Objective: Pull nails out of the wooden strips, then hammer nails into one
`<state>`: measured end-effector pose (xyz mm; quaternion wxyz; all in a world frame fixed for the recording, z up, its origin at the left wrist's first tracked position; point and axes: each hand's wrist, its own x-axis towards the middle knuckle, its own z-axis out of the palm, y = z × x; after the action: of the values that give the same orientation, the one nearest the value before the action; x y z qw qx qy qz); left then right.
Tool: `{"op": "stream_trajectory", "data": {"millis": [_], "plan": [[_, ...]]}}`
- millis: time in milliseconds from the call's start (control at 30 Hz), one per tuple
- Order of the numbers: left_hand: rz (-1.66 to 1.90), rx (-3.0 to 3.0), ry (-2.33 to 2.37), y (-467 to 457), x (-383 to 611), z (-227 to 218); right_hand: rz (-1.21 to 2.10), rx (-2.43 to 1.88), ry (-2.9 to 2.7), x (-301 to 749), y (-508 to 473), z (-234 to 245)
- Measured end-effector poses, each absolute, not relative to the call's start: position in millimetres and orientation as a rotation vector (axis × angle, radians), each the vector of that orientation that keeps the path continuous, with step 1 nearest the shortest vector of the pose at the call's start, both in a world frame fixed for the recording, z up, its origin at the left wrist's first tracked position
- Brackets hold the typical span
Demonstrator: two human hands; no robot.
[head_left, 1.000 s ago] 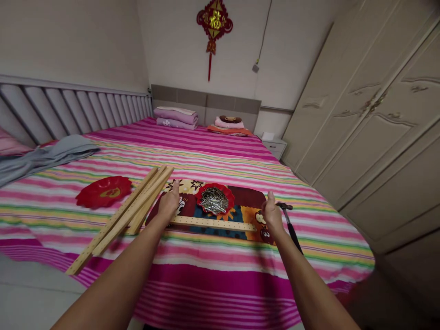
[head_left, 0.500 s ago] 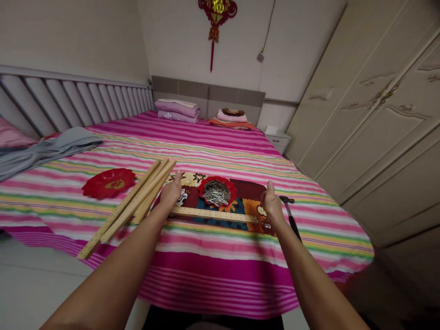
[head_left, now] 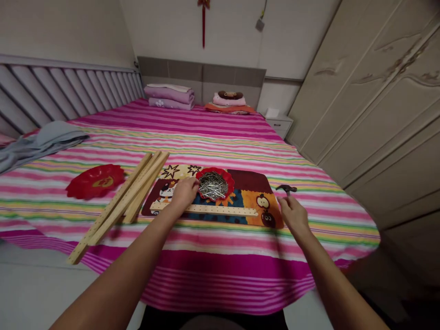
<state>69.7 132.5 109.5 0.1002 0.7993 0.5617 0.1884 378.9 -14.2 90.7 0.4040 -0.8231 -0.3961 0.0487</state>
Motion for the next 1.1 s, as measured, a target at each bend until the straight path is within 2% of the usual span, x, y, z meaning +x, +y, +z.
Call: {"op": "stream_trajectory", "data": {"millis": [200, 333, 633, 800, 933, 1100], "plan": [[0.326, 2.601, 1.481, 136.1, 113.1, 94.9, 0.035, -2.431, -0.941, 433.1, -61.4, 40.5], [0.193, 2.646, 1.498, 143.0, 128.6, 91.7, 0.147, -2.423, -1.018, 444.9, -65.1, 17.6], [0.045, 2.572, 1.637, 150.7, 141.5, 99.4, 0.269, -2.529, -0.961, 450.7, -47.8, 23.0], [0.108, 2.474, 1.690, 150.4, 137.0, 105.5, 0.423, -2.414, -0.787, 430.7, -38.2, 24.1], [0.227, 2.370, 1.753, 145.8, 128.7, 114.3, 0.401, -2.285, -0.739, 409.4, -40.1, 12.9], [0.625, 1.727, 1.406, 115.8, 132.6, 117.7, 0.357, -2.152, -0.767, 403.9, -48.0, 3.5]]}}
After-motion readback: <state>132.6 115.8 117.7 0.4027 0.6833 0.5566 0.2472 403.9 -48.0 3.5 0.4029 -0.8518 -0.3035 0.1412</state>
